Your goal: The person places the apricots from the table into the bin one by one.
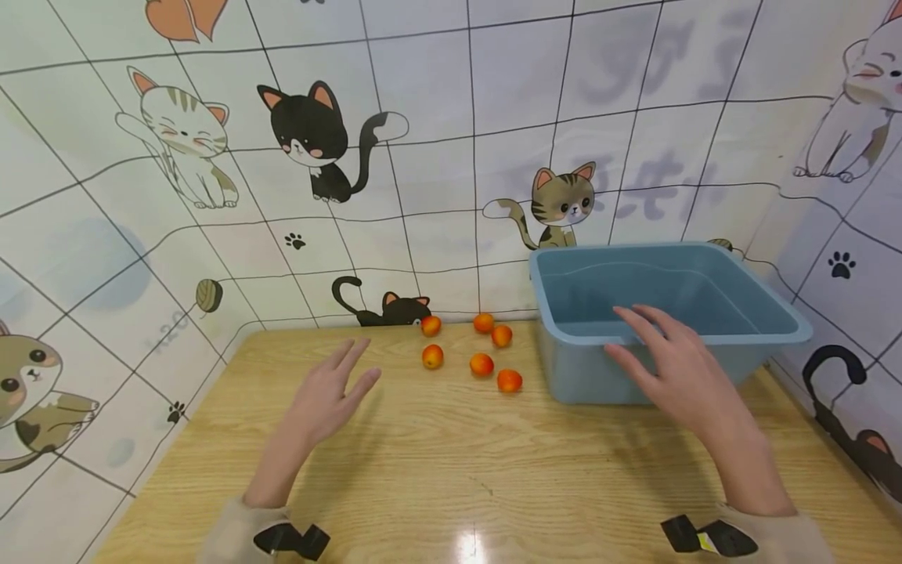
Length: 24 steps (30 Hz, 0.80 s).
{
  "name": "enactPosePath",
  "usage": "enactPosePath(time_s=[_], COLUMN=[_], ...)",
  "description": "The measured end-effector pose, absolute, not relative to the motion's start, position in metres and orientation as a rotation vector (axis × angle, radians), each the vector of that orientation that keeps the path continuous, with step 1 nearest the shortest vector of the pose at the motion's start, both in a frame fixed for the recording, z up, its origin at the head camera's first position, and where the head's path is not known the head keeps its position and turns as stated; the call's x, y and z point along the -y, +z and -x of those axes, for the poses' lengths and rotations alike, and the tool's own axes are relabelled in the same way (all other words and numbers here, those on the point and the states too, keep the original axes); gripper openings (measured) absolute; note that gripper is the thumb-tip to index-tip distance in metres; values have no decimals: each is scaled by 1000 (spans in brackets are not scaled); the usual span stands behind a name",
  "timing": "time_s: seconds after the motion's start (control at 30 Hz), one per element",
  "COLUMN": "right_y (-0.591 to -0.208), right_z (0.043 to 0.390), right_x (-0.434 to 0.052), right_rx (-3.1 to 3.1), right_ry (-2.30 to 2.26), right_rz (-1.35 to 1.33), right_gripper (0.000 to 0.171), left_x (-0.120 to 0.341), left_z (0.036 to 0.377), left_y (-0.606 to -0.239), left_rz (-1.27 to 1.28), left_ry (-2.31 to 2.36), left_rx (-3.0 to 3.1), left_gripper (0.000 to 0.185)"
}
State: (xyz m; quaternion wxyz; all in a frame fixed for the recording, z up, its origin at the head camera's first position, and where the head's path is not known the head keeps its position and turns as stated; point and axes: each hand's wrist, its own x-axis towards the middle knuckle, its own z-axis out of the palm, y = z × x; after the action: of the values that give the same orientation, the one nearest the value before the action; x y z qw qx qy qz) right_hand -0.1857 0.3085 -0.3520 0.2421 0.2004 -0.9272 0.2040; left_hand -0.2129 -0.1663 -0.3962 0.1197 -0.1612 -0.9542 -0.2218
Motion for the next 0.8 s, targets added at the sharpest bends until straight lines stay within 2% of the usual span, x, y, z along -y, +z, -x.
enactPosePath(time_s=[0.23,0.8], right_y=[-358,-370], right_z=[188,191], right_x=[-309,-312], right_rx=[2429,2326], right_ry=[581,586], right_rz=[-616,-621], right_gripper=[46,34], left_x=[158,138], left_z=[220,233], left_y=[-404,-421], left_rz=[475,491], left_ry=[-698,-790], left_rx=[2782,2754], left_gripper=[61,65])
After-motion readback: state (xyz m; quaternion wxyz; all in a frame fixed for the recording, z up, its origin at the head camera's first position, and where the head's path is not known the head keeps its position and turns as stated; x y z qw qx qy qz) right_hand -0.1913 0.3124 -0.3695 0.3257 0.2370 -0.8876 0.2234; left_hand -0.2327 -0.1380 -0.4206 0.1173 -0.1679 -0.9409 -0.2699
